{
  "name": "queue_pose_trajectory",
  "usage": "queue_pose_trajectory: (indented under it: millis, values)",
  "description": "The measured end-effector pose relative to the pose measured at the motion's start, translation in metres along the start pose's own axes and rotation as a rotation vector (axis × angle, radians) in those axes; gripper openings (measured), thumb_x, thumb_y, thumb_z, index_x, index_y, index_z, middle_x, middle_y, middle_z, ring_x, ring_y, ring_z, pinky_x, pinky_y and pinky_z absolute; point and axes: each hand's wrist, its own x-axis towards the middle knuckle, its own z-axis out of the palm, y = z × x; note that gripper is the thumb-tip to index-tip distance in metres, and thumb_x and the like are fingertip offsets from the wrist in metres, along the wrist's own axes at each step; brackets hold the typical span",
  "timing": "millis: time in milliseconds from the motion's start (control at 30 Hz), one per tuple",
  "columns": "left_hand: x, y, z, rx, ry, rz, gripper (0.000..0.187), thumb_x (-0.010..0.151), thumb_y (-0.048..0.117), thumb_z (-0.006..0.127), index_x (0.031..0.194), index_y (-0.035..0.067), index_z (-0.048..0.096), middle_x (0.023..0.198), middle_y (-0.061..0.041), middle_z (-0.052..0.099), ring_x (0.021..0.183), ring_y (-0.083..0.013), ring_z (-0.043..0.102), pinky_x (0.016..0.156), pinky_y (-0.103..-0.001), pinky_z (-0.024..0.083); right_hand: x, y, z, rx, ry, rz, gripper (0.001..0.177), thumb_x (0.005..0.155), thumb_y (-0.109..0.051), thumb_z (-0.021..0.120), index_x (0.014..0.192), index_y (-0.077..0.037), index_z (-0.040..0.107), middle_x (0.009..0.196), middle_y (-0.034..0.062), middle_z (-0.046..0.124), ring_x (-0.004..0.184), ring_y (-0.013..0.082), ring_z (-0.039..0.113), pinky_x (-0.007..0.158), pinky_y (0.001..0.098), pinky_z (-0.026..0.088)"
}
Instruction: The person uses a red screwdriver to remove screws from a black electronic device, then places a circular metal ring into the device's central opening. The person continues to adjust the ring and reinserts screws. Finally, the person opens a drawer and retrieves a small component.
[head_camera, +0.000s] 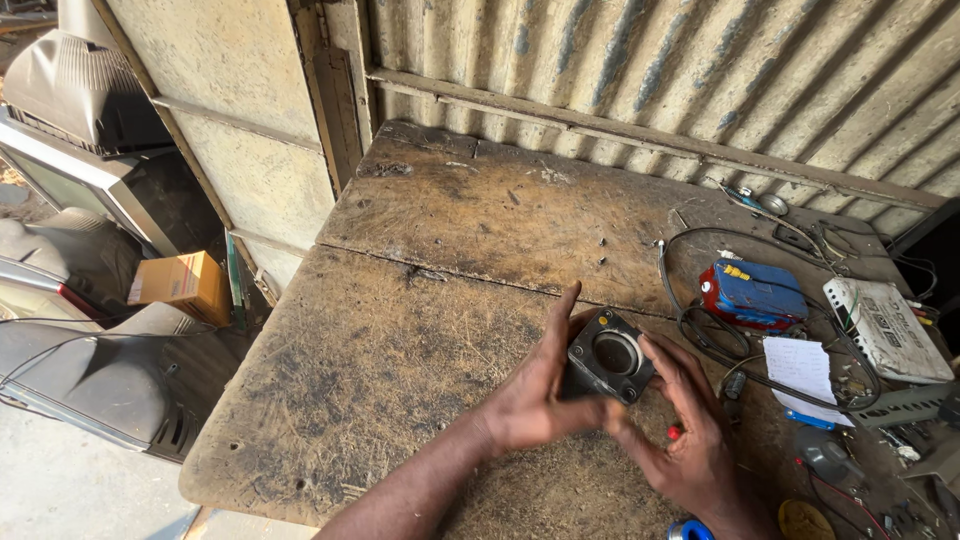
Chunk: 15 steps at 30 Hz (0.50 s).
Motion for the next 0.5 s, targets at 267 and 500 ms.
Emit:
queue_pose_trajectory:
  millis: [267, 500]
  values:
    - [0.008, -0.004, -0.008, -0.268, -0.087, -0.179, 0.093, 0.079, 0.009, 0.058, 0.163, 0.008, 0.019, 0.158, -0.020, 0.042, 0.141, -0.0337, 0.048, 0.113, -0.045, 0.048, -0.001, 0.006, -0.008, 0.331, -0.052, 0.093, 0.087, 0.082, 0.002, 0.069, 0.158, 0.003, 0.028, 0.164, 0.0258, 0.035, 0.144, 0.0350, 0.049, 0.113, 0.0448, 0.048]
    - [0.007, 0.004, -0.008, 0.061, -0.059, -0.065, 0.094, 0.079, 0.010, 0.076, 0.161, 0.005, 0.030, 0.157, -0.021, 0.048, 0.147, -0.0335, 0.045, 0.120, -0.047, 0.038, -0.003, 0.014, -0.010, 0.416, -0.061, 0.046, 0.087, 0.081, 0.006, 0.067, 0.159, 0.004, 0.028, 0.167, 0.0250, 0.031, 0.150, 0.0354, 0.042, 0.120, 0.0475, 0.043]
